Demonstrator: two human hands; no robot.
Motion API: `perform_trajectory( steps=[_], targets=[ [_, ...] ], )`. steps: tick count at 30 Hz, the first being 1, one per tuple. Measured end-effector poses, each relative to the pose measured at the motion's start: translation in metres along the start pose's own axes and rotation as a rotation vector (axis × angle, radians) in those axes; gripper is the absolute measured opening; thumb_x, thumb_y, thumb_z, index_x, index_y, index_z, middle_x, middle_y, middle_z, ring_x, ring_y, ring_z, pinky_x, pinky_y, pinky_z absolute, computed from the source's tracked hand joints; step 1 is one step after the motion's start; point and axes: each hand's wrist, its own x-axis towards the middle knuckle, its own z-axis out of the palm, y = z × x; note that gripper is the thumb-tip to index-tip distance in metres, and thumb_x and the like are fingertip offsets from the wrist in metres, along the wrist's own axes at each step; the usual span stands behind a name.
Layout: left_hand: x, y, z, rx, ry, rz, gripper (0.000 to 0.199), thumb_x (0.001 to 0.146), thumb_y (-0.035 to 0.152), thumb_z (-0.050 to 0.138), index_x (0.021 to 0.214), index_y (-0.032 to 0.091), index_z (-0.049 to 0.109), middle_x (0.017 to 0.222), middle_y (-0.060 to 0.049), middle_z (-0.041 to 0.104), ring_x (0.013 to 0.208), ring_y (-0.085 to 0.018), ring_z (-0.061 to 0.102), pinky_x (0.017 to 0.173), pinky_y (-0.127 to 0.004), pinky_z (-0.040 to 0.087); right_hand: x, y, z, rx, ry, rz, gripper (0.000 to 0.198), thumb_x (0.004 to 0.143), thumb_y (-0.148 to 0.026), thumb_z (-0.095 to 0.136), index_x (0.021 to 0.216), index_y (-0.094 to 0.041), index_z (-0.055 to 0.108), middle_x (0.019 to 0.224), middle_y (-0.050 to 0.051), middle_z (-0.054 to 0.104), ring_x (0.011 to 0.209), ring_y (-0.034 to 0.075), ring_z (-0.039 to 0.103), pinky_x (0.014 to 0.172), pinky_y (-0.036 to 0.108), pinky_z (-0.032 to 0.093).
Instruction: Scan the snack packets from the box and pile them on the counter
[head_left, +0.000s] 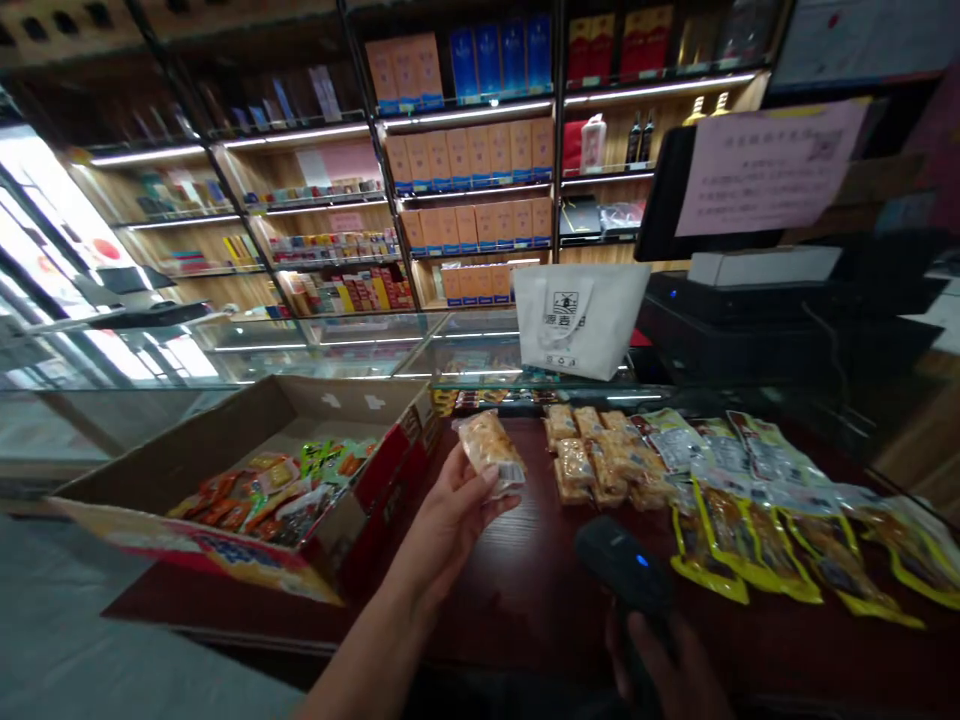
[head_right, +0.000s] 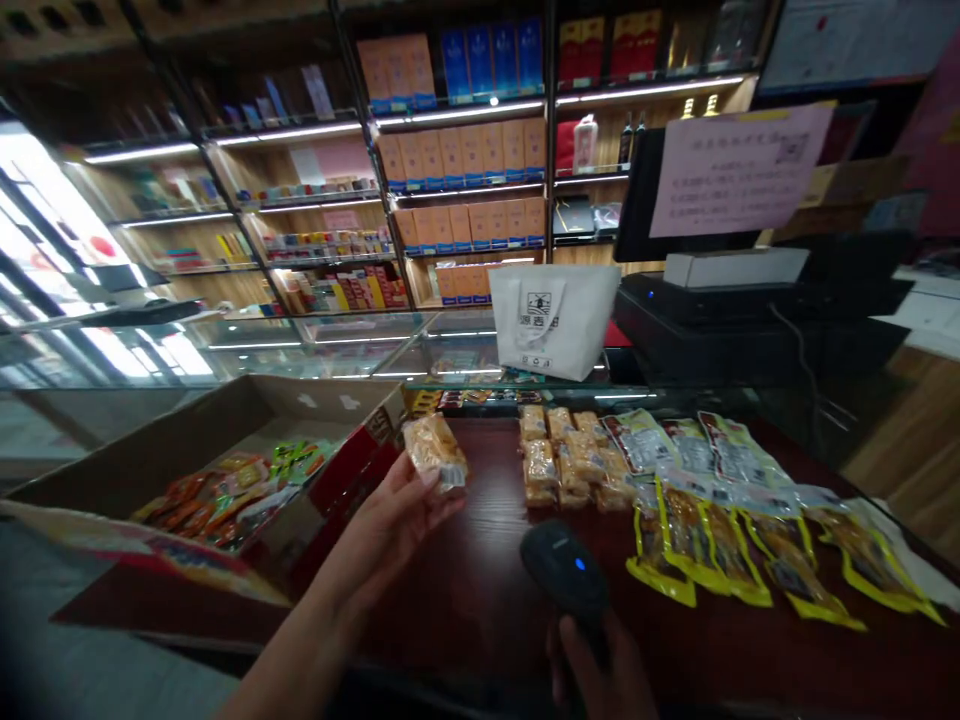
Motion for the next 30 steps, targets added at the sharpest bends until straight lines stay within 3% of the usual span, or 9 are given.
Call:
perform_trajectory(
  steps=[3,7,10,15,19,23,30],
  targets=[
    [-0.001,-0.019,0.013,0.033,0.028,0.043,0.066,0.072,0.028,0.08,0.132,0.03,0.054,0.117,-0.005,0.069,0.099,-0.021,0.068,0.08,-0.028,0.054,-0.005,-0.013,-0.006,0.097,0.055,0.01,0.061,0.076,-0.082,0.06,0.069,-0.022,0.069,0.051,0.003,0.062,0.048,0.019,0.056,0.052,0.03,0.048],
    [0.0,-0.039,0.02,0.07,0.046,0.048,0.068,0.071,0.027,0.081,0.132,0.028,0.051,0.109,-0.005,0.071,0.092,-0.019,0.068,0.065,-0.022,0.051,-0.015,-0.037,-0.016,0.211,0.114,-0.036,0.055,0.076,-0.076,0.068,0.072,-0.021,0.068,0.053,0.001,0.061,0.051,0.015,0.054,0.054,0.028,0.045],
    [-0.001,-0.046,0.025,0.067,0.058,0.027,0.073,0.071,0.028,0.084,0.135,0.028,0.048,0.112,-0.005,0.071,0.096,-0.021,0.069,0.07,-0.026,0.056,-0.02,-0.05,-0.023,0.209,0.125,-0.067,0.055,0.079,-0.076,0.065,0.072,-0.021,0.067,0.052,0.0,0.06,0.05,0.015,0.054,0.055,0.028,0.043],
    [-0.004,-0.05,0.035,-0.038,0.01,-0.018,0.053,0.083,0.037,0.076,0.13,0.023,0.055,0.125,-0.01,0.068,0.109,-0.027,0.068,0.084,-0.039,0.061,-0.026,-0.056,-0.033,0.151,0.099,-0.047,0.058,0.081,-0.076,0.062,0.071,-0.02,0.066,0.052,0.0,0.059,0.052,0.015,0.053,0.058,0.028,0.041],
    [-0.002,-0.057,0.04,-0.073,-0.001,-0.007,0.047,0.082,0.038,0.077,0.122,0.02,0.061,0.129,-0.011,0.067,0.119,-0.029,0.064,0.092,-0.041,0.059,-0.03,-0.054,-0.035,0.135,0.061,-0.045,0.057,0.082,-0.075,0.063,0.078,-0.018,0.067,0.055,-0.001,0.058,0.052,0.015,0.053,0.057,0.029,0.041],
    [0.001,-0.064,0.042,-0.04,0.054,0.087,0.045,0.074,0.039,0.084,0.109,0.018,0.064,0.118,-0.01,0.072,0.113,-0.028,0.067,0.095,-0.038,0.057,-0.031,-0.05,-0.034,0.063,0.037,-0.087,0.055,0.087,-0.072,0.059,0.082,-0.017,0.067,0.057,-0.001,0.057,0.052,0.015,0.053,0.055,0.028,0.04],
    [0.005,-0.068,0.043,-0.04,0.125,0.157,0.053,0.066,0.035,0.09,0.105,0.021,0.058,0.104,-0.004,0.076,0.1,-0.022,0.071,0.086,-0.034,0.059,-0.033,-0.051,-0.038,-0.019,0.025,-0.109,0.057,0.087,-0.074,0.056,0.083,-0.018,0.066,0.056,-0.001,0.058,0.052,0.016,0.053,0.054,0.028,0.04]
  ],
)
